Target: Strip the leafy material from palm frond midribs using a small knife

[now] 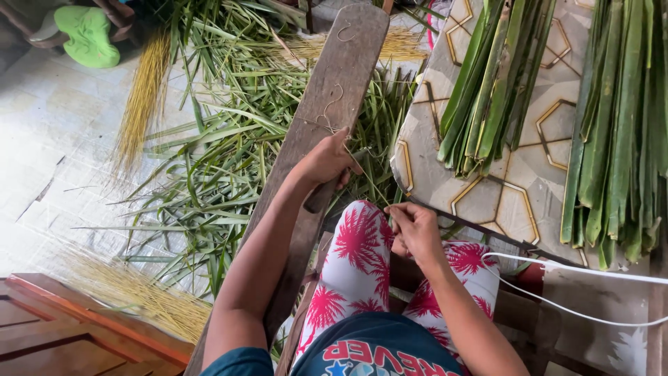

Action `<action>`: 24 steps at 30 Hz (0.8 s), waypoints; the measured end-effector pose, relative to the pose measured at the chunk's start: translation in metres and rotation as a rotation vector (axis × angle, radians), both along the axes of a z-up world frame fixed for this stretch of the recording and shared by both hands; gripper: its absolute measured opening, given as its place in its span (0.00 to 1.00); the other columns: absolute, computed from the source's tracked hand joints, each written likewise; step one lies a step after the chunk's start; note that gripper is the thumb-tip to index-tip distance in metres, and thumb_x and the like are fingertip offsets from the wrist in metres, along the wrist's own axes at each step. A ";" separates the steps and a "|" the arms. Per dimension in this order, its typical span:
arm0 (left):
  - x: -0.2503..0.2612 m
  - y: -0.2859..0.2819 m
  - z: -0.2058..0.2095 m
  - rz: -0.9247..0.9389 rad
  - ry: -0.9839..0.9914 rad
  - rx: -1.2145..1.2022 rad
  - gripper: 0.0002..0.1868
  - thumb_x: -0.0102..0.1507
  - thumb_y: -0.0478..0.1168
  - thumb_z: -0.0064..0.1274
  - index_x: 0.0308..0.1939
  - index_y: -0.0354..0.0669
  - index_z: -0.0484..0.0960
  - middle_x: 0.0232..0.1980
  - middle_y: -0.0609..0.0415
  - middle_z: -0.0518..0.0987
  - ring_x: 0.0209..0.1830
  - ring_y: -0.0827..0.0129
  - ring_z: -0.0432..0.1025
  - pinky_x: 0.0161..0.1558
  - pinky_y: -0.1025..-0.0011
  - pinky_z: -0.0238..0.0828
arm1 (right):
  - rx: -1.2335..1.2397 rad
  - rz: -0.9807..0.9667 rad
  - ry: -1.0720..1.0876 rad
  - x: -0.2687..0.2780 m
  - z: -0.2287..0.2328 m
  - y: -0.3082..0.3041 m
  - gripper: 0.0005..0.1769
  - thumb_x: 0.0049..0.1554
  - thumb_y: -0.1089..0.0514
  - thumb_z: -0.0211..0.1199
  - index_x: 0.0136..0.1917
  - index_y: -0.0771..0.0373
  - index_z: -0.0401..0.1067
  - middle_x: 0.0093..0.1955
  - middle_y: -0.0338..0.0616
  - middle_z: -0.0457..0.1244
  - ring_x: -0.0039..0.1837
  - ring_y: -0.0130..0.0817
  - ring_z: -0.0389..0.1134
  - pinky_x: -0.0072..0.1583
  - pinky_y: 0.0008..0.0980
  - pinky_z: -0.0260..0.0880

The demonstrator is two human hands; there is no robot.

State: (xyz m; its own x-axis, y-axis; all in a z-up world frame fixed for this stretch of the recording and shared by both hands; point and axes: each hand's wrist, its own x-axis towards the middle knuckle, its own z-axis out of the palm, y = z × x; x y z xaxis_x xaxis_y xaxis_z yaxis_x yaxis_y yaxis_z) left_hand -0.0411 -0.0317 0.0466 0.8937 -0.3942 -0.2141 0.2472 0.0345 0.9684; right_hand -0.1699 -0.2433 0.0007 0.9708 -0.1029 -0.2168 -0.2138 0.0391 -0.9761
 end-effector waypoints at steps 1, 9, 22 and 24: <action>0.000 0.003 0.001 -0.029 -0.054 0.048 0.45 0.56 0.24 0.47 0.72 0.26 0.39 0.30 0.30 0.80 0.10 0.61 0.70 0.08 0.64 0.67 | -0.014 -0.004 -0.003 0.006 -0.007 -0.002 0.09 0.59 0.66 0.55 0.48 0.73 0.74 0.23 0.46 0.57 0.17 0.18 0.50 0.18 0.20 0.45; -0.010 0.013 0.030 -0.053 -0.273 0.603 0.28 0.52 0.38 0.54 0.55 0.36 0.68 0.26 0.48 0.81 0.26 0.61 0.75 0.32 0.60 0.71 | 0.118 -0.107 0.100 0.004 -0.035 -0.002 0.10 0.59 0.62 0.56 0.50 0.71 0.73 0.25 0.46 0.56 0.16 0.21 0.48 0.17 0.20 0.44; -0.024 -0.031 0.032 -0.338 -0.677 0.720 0.09 0.61 0.37 0.55 0.43 0.40 0.85 0.41 0.41 0.78 0.32 0.57 0.76 0.38 0.65 0.80 | -0.112 -0.067 -0.179 0.005 -0.031 0.001 0.09 0.57 0.63 0.62 0.49 0.71 0.76 0.24 0.50 0.61 0.20 0.18 0.52 0.22 0.22 0.47; -0.033 -0.032 0.040 -0.367 -0.729 0.725 0.09 0.58 0.36 0.57 0.41 0.39 0.86 0.42 0.40 0.76 0.33 0.55 0.76 0.37 0.62 0.79 | -0.076 -0.112 -0.182 0.001 -0.007 0.010 0.07 0.57 0.64 0.63 0.48 0.70 0.76 0.24 0.50 0.61 0.20 0.19 0.52 0.22 0.21 0.48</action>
